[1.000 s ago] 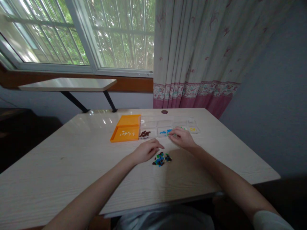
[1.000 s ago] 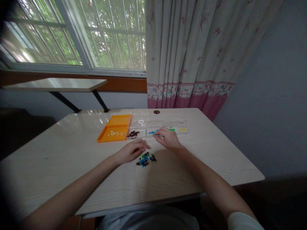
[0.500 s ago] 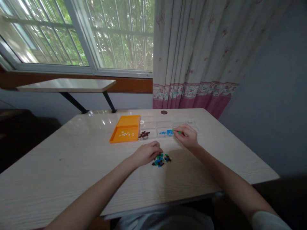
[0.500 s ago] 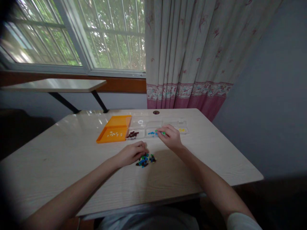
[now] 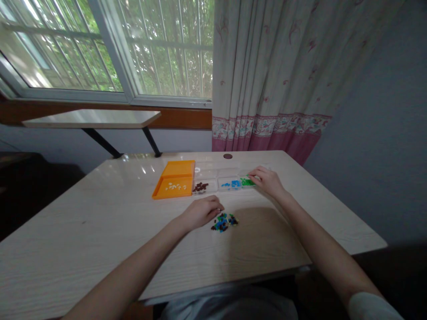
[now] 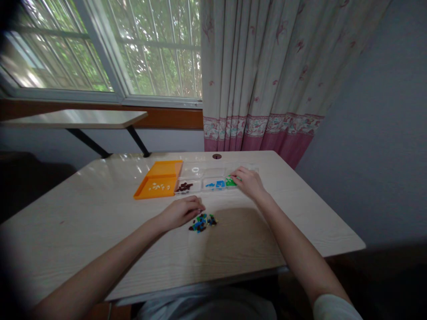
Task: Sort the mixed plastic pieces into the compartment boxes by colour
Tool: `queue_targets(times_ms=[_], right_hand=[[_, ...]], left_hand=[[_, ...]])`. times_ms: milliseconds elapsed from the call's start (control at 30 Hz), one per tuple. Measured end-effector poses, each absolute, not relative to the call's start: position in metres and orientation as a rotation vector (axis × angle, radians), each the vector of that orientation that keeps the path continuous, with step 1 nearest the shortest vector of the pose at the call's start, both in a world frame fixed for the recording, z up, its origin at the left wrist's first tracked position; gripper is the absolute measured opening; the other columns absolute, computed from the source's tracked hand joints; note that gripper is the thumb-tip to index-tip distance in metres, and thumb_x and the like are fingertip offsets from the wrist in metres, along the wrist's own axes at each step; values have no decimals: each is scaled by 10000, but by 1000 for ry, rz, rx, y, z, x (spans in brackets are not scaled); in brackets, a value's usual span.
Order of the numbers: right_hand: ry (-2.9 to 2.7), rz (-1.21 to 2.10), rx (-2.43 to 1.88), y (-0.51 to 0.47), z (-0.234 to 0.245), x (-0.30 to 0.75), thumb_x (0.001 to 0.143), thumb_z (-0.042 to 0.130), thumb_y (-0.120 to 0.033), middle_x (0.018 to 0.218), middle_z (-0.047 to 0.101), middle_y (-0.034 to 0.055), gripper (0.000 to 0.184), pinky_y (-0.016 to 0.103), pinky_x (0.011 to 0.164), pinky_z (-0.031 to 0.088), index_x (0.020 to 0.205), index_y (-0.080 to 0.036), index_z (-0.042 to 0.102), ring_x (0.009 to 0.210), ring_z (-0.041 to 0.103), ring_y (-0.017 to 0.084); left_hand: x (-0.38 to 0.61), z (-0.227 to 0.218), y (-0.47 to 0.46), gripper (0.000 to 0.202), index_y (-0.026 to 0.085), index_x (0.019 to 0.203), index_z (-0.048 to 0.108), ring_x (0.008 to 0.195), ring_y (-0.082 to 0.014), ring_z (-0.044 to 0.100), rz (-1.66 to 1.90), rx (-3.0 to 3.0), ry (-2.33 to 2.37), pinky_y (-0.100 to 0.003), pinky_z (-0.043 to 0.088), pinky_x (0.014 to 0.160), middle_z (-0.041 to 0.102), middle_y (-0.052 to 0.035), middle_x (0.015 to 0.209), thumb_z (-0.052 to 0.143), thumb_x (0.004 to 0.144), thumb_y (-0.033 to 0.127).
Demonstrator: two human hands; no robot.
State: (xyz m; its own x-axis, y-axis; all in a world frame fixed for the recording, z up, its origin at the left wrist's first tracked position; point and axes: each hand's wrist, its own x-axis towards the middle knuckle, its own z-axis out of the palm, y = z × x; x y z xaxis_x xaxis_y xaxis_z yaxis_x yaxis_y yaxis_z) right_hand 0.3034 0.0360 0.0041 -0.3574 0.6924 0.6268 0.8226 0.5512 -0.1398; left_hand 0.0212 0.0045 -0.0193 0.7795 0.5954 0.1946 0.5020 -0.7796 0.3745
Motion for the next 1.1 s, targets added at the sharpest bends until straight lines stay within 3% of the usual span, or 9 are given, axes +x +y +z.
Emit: queue_targets(times_ms=[267,433,800,1100], right_hand=[[-2250,-156,-1488,54,-9,327,823,488,-276,892,636,28,188,238,708,399,871,-217,660,812,567,148],[-2212,-183,-1535,50,-10,320,835,461,-274,916,637,31,217,251,719,405,935,-228,648,840,567,156],[-2390,101,-1060,16,-17,249,808,494,-265,818,655,27,190,199,684,412,879,-193,654,749,577,117],[-2379,212,-1044,0,-22,224,777,546,-304,718,630,10,184,190,614,384,890,-206,653,668,555,106]], left_hand=[[18,-19,8,173,192,879,613,788,-131,548,443,2639,880,-206,425,712,561,-35,874,461,833,260],[16,-20,11,181,190,911,622,794,-133,549,441,2624,853,-216,424,730,567,-44,881,476,817,244],[20,-18,7,141,176,864,605,786,-135,537,626,2577,897,-226,422,709,573,-41,834,485,797,207],[27,-12,3,173,155,821,606,640,-104,492,902,2454,952,-206,387,578,553,-30,758,506,803,295]])
